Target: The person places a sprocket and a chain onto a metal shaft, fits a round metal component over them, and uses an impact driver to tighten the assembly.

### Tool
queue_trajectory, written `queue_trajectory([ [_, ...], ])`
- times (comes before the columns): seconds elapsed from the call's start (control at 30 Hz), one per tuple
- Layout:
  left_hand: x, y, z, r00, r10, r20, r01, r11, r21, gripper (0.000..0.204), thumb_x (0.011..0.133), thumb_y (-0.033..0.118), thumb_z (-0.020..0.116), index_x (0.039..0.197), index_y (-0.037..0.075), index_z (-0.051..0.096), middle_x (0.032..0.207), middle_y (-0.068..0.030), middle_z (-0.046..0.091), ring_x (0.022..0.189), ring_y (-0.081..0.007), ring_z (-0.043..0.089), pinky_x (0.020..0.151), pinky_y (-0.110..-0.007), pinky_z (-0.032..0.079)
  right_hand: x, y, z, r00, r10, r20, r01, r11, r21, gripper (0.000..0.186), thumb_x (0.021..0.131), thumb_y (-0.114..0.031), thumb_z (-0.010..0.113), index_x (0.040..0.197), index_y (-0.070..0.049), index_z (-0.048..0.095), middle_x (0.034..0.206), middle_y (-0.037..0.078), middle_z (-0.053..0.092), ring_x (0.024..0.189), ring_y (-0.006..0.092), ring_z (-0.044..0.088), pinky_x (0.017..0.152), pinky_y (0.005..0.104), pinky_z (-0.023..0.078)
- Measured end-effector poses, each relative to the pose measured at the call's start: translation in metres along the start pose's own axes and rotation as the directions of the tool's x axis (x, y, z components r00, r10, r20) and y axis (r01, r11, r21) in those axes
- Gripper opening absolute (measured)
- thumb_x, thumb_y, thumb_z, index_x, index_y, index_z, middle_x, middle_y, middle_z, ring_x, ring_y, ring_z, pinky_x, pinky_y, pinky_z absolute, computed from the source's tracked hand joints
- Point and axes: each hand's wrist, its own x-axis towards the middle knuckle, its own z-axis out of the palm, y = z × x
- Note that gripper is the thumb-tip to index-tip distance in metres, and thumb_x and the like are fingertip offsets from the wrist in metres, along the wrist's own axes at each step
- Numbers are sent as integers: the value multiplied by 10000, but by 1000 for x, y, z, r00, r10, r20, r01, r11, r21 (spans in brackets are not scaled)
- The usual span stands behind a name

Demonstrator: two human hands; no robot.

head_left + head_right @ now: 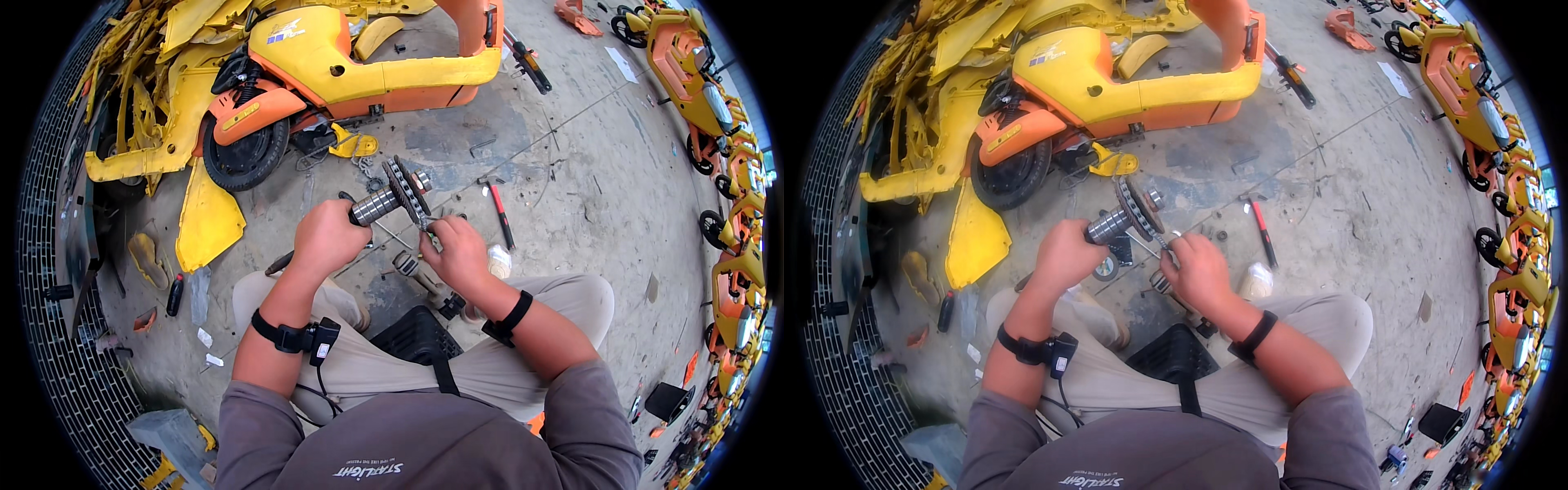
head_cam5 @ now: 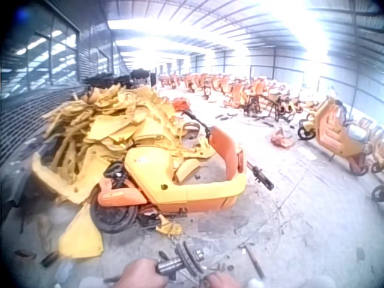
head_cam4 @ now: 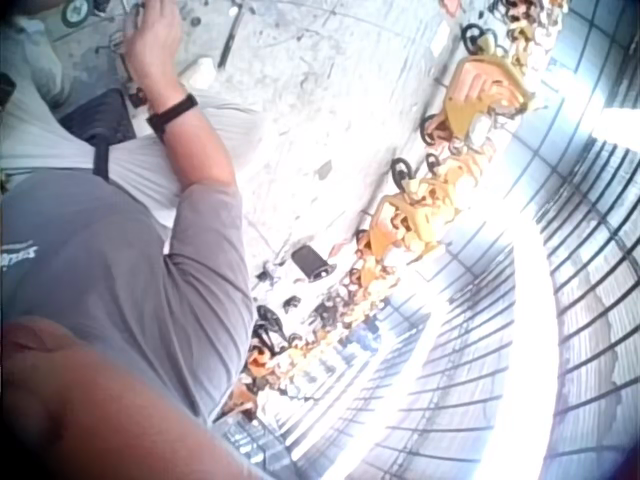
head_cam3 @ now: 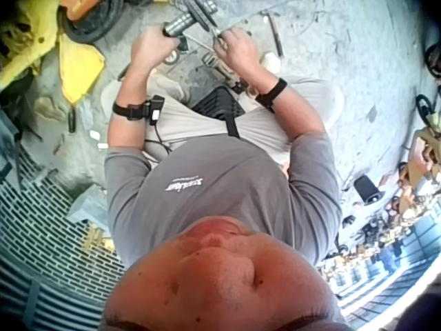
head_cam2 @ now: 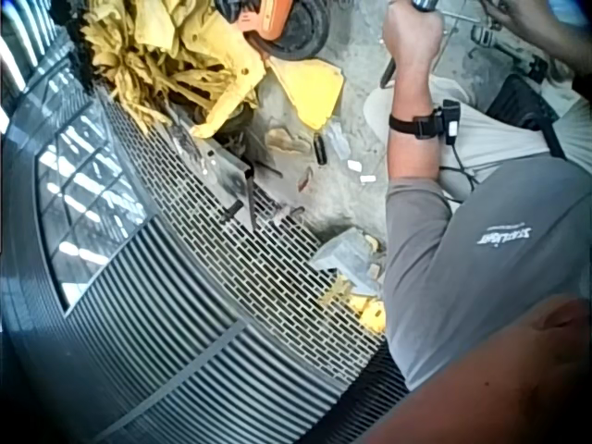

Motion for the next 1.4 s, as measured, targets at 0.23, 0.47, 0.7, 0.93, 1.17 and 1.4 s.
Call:
queue_trajectory([
  [0.23,-1,0,-3,1000,-2,2,2,1000,-17,247,761,226,684,888,29,759,834,-233,718,831,-436,704,744,-484,556,-3,4,4,997,51,53,-48,998,-51,134,841,-142,763,870,-51,670,835,111,637,803,333,644,684,449,525],
  [0.47,-1,-1,-3,1000,6,-12,-6,1000,10,240,755,216,680,887,33,761,831,-227,721,829,-436,703,747,-487,558,3,-7,-6,1000,18,-14,-18,1000,15,131,822,-115,767,891,-49,676,844,117,636,789,336,637,674,443,519],
  [0.7,2,-2,2,1000,-9,18,8,1000,20,233,735,200,682,880,34,758,831,-227,722,833,-437,704,751,-486,559,11,-19,-22,994,-42,-103,49,997,64,145,806,-101,773,889,-49,666,833,115,626,759,334,623,651,435,507],
  [0.93,3,1,1,999,-19,29,19,1000,-2,238,737,202,684,883,29,757,839,-236,721,833,-437,705,750,-480,559,14,-26,-35,987,-66,-144,75,995,60,162,797,-95,784,905,-47,673,845,110,638,751,320,630,643,421,509],
  [1.17,3,3,2,1000,-2,25,1,1000,16,236,744,206,688,878,24,756,831,-234,720,822,-429,706,743,-473,558,20,-33,-46,975,-87,-203,103,992,69,166,781,-89,798,894,-52,682,847,104,654,745,305,640,643,397,519],
  [1.4,5,3,3,999,-28,47,28,1000,-12,275,711,165,729,911,-23,740,775,-222,708,764,-369,723,728,-417,543,26,-38,-52,966,-104,-236,130,987,98,165,774,-83,802,873,-55,674,815,100,632,721,304,627,624,402,507],
])
